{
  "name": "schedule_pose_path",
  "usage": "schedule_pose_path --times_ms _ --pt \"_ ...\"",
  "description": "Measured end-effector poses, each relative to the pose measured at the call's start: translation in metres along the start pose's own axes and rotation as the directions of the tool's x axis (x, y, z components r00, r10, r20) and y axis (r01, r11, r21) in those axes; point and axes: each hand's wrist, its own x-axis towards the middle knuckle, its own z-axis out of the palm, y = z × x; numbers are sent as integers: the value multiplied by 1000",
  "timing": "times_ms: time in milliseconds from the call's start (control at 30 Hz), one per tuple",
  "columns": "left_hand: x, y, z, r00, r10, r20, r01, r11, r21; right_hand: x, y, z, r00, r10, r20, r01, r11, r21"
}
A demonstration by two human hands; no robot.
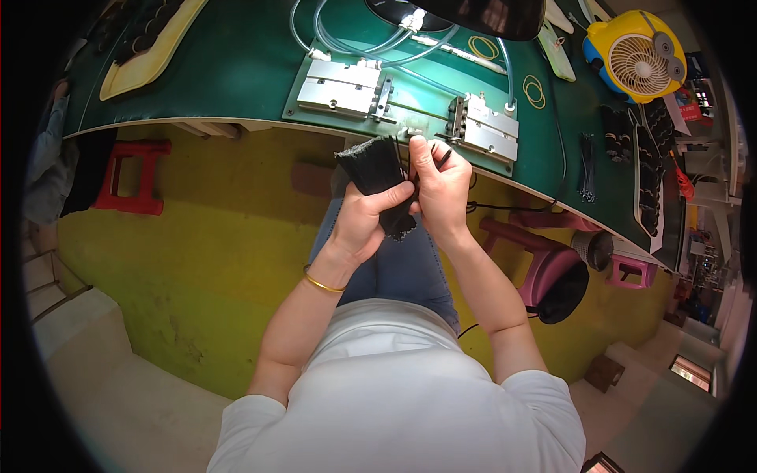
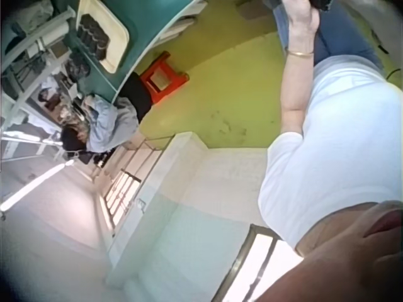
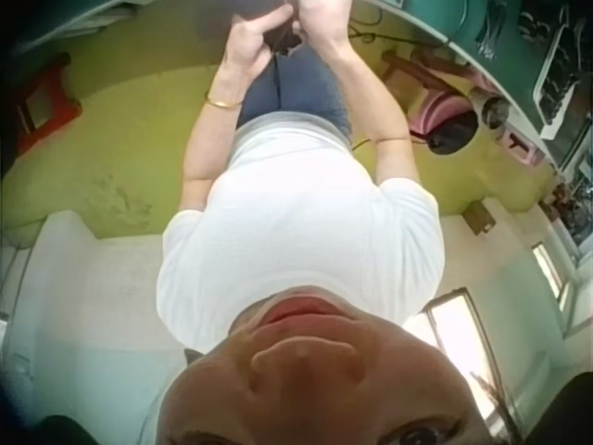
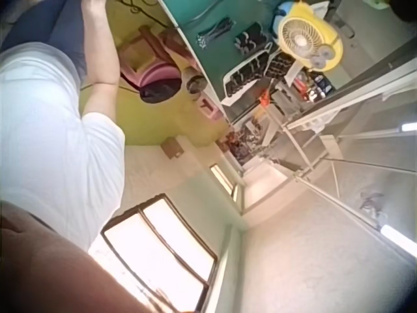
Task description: Inspecting and handling small black electronic components at a factory assembly bench.
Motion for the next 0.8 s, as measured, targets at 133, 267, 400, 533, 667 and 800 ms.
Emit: schedule_pose_path --times_ms 133,267,400,533,667,800 --pt "-3 2 1 1000 -11 19 12 999 -51 -4 -1 2 999 -41 22 41 999 -6" --pt "-2 -1 -3 1000 5 1 -5 1000 -7 -3 0 3 999 -40 1 40 999 -15" --pt "-1 -3 -4 998 15 -53 -13 1000 28 -2 0 3 1000 15 -27 -15 1000 -3" --pt "2 -2 -5 1000 2 -27 -1 999 40 1 1 2 999 17 -34 -17 1000 -1" --pt "1 -2 -1 999 22 -37 -21 999 28 3 2 1 999 21 -33 -22 1000 -9" --pt "2 -4 -2 1000 20 -15 -20 999 30 3 2 1 999 40 -28 -40 999 10"
